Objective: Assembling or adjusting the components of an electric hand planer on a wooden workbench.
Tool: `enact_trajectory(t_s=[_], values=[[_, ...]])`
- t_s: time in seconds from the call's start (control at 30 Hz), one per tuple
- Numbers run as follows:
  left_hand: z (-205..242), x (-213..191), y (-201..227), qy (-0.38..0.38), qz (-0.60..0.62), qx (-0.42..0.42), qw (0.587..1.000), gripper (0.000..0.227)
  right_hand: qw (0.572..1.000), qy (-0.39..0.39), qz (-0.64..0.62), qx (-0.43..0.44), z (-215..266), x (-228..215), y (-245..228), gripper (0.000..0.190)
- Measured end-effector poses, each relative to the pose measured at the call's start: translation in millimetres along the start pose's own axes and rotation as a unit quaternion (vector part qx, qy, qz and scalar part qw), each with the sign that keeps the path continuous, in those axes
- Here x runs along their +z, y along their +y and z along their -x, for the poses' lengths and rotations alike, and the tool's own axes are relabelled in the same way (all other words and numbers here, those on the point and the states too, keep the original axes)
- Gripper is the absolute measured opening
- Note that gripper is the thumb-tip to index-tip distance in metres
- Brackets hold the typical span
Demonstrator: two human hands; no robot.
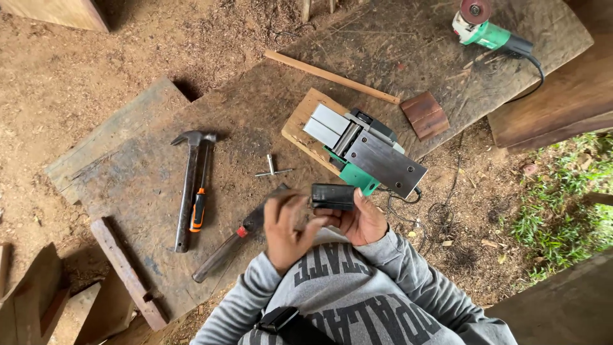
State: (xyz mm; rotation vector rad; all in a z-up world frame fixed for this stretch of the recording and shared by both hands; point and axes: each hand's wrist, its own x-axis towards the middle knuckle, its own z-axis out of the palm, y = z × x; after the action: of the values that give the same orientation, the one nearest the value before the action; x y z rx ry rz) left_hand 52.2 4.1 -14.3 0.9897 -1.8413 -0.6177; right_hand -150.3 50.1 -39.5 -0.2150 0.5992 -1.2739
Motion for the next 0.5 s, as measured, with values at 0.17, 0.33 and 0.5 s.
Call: enact_trajectory(t_s=[0.17,0.33,0.5], values=[[37,-4,-57,-0.046,-0.105,-0.106,0.988,0.038,1.0,-0.014,0.003,0.011,-3,-11,5,0.059],[72,-6,-98,-0.137,-0.259,-0.173,0.94,0.049,0.999,0.018,0.042,0.021,-8,-12,10,0.057],[94,5,-127,-0.16,-0.286,-0.188,0.926,0.051,0.996,0.024,0.076,0.025,-11,-6,14,0.058]])
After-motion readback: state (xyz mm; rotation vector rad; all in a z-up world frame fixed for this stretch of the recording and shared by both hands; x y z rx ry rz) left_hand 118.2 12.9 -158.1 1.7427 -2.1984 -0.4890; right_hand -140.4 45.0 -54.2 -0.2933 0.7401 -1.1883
